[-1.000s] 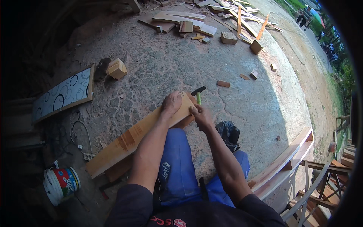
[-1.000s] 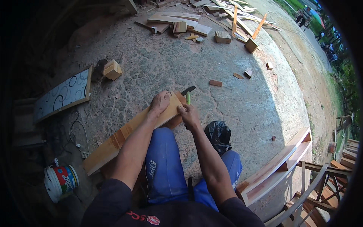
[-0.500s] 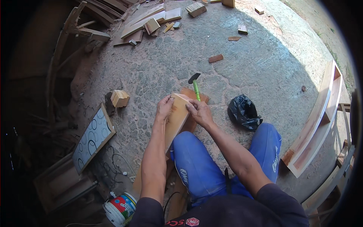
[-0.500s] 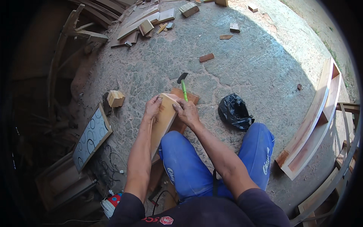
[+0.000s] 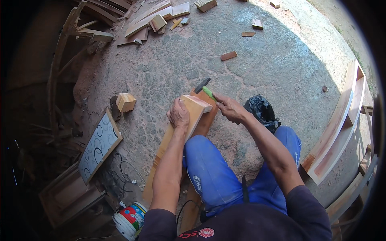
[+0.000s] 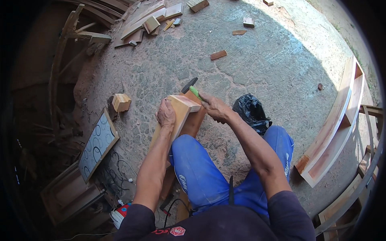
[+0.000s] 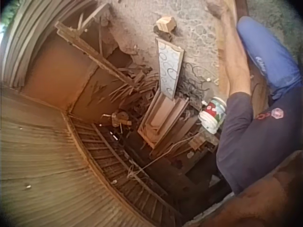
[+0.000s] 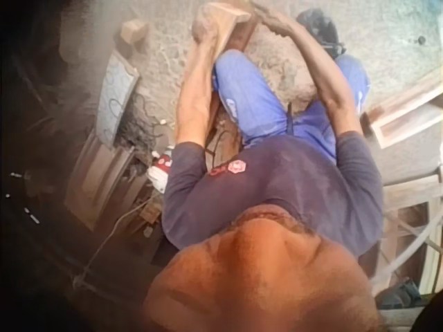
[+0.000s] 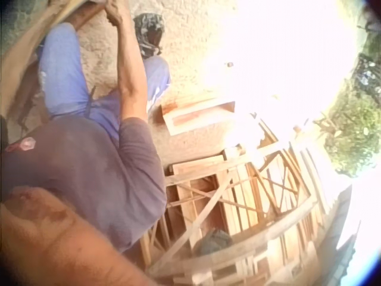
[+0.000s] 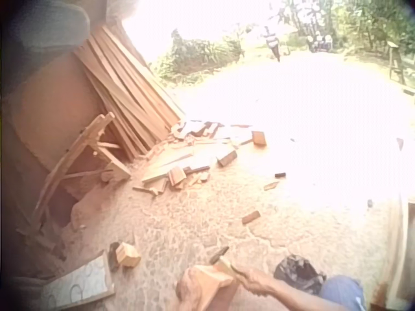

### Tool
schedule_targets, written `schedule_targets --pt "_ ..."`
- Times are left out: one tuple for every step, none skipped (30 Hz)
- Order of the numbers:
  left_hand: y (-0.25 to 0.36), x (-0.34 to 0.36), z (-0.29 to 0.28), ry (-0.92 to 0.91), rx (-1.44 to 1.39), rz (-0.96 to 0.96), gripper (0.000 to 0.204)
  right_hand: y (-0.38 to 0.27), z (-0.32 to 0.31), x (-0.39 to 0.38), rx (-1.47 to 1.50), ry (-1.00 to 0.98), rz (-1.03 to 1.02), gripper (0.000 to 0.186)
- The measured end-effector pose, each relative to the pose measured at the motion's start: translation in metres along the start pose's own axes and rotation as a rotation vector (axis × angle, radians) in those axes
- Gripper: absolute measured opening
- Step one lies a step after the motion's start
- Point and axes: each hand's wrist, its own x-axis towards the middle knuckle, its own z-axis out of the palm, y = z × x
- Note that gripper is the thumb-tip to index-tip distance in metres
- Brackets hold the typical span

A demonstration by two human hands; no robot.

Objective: The person assembles wooden components by marking them with a pencil, aligning pieces, and securing them using a hammer.

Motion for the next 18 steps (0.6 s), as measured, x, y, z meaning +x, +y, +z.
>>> schedule_targets --pt "0.001 0.000 0.000 0.000 0.002 -0.006 0.043 0.001 0.004 0.003 -0.144 0.108 -0.289 0.052" --pt "0.003 0.000 -0.001 0.000 0.004 -0.012 0.042 0.004 0.002 0.004 -0.103 0.050 -0.217 0.052" --pt "0.004 0.002 -0.001 -0.003 0.008 -0.007 0.042 0.007 -0.001 0.004 -0.062 -0.008 -0.146 0.051" --pt "0.001 0.003 -0.001 -0.006 0.018 -0.007 0.042 -0.002 -0.004 0.001 -0.017 -0.072 -0.075 0.051" --pt "0.000 0.003 -0.001 -0.010 0.027 -0.007 0.042 0.002 -0.002 0.003 -0.059 -0.056 -0.116 0.052" --pt "-0.002 0.003 0.000 -0.003 0.022 -0.007 0.041 0.007 0.001 0.006 -0.100 -0.039 -0.158 0.052" --pt "-0.004 0.002 0.001 0.001 0.020 -0.008 0.041 0.001 0.001 0.005 -0.138 -0.023 -0.197 0.052" --pt "-0.007 0.001 0.001 0.005 0.017 -0.009 0.041 -0.005 0.000 0.003 -0.098 -0.068 -0.111 0.052" --pt "-0.010 0.000 0.000 0.012 0.018 -0.008 0.040 -0.010 -0.003 0.001 -0.057 -0.113 -0.025 0.052" --pt "-0.009 0.000 0.000 0.019 0.012 0.002 0.040 -0.019 -0.009 -0.004 -0.020 -0.149 0.063 0.052" --pt "-0.005 0.001 0.000 0.026 0.005 0.013 0.040 -0.007 -0.007 -0.002 -0.069 -0.106 0.007 0.052" --pt "0.000 0.002 0.000 -0.007 0.008 -0.003 0.038 0.014 0.000 0.002 -0.119 -0.062 -0.049 0.051" --pt "0.002 0.002 -0.004 -0.037 0.015 -0.025 0.037 0.020 0.005 0.003 -0.167 -0.027 -0.109 0.051" --pt "0.004 0.002 -0.006 -0.068 0.022 -0.048 0.036 0.026 0.009 0.002 -0.111 0.004 -0.124 0.050" --pt "0.004 0.002 -0.007 -0.067 0.023 -0.050 0.036 0.032 0.012 0.002 -0.056 0.036 -0.138 0.050" --pt "0.004 0.003 -0.007 -0.064 0.023 -0.053 0.036 0.035 0.014 0.003 0.000 0.067 -0.154 0.049" --pt "0.004 0.002 -0.007 -0.061 0.024 -0.055 0.036 0.039 0.018 0.007 -0.043 0.050 -0.125 0.049" --pt "0.005 0.002 -0.007 -0.062 0.018 -0.054 0.036 0.041 0.021 0.013 -0.086 0.033 -0.095 0.048"
